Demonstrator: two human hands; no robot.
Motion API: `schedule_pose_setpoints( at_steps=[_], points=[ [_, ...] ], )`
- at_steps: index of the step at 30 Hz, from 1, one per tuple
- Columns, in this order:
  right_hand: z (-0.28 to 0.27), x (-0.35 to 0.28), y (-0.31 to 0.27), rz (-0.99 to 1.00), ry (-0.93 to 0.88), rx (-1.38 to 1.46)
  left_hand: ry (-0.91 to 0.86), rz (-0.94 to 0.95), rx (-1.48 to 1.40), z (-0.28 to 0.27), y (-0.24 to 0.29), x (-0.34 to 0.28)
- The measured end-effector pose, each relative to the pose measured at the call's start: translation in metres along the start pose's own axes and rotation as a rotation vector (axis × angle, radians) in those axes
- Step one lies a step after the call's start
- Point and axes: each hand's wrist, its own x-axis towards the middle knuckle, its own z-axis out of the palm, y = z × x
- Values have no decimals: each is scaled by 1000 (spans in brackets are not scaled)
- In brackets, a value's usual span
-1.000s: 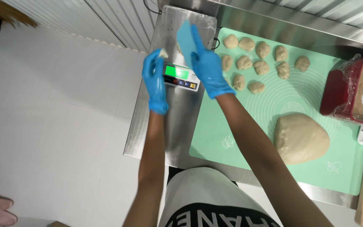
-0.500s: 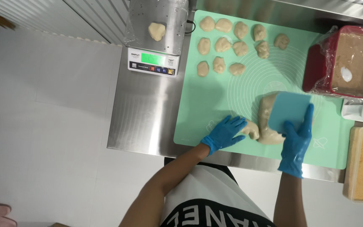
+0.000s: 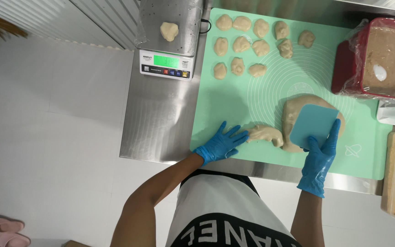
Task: The person portions dough by hand, weighing a small piece on a digital scale before placing it onto a silicone mat with other portions and using a blue scraper to cut a new piece from a larger dough mass.
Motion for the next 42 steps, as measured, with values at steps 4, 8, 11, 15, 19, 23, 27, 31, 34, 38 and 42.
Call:
schedule_pose_setpoints(
  at_steps=[4, 8, 11, 15, 19, 23, 27, 31, 34, 38, 42],
  points=[
    [7, -7, 3, -17, -38, 1, 174, -94, -206, 16, -3, 23],
    [16, -18, 12, -140, -150, -68, 292, -162, -185, 24, -3, 48],
    [28, -34, 23, -129, -228, -317, 408, -245, -324, 21, -12, 32],
    [45, -56, 38, 0, -258, -757, 472, -356, -416, 5, -18, 14],
    [62, -69, 58, -111, -314, -810, 474, -336, -435, -12, -22, 9],
    [88, -71, 79, -246, -360, -794, 416, -372, -436, -18, -16, 10],
    [106, -64, 90, -106, -415, -707, 525, -532, -922, -39, -36, 18],
    [106, -56, 79, -40, -410, -728, 1030, -586, -1893, -106, -143, 29],
    [99, -57, 65, -22, -411, -742, 952, -794, -171, -169, -239, 15],
    [93, -63, 53, -3, -397, -736, 829, -783, 155, -207, -274, 4],
    [84, -61, 51, -93, -328, -635, 1023, -953, -188, -193, -221, -34]
  ],
)
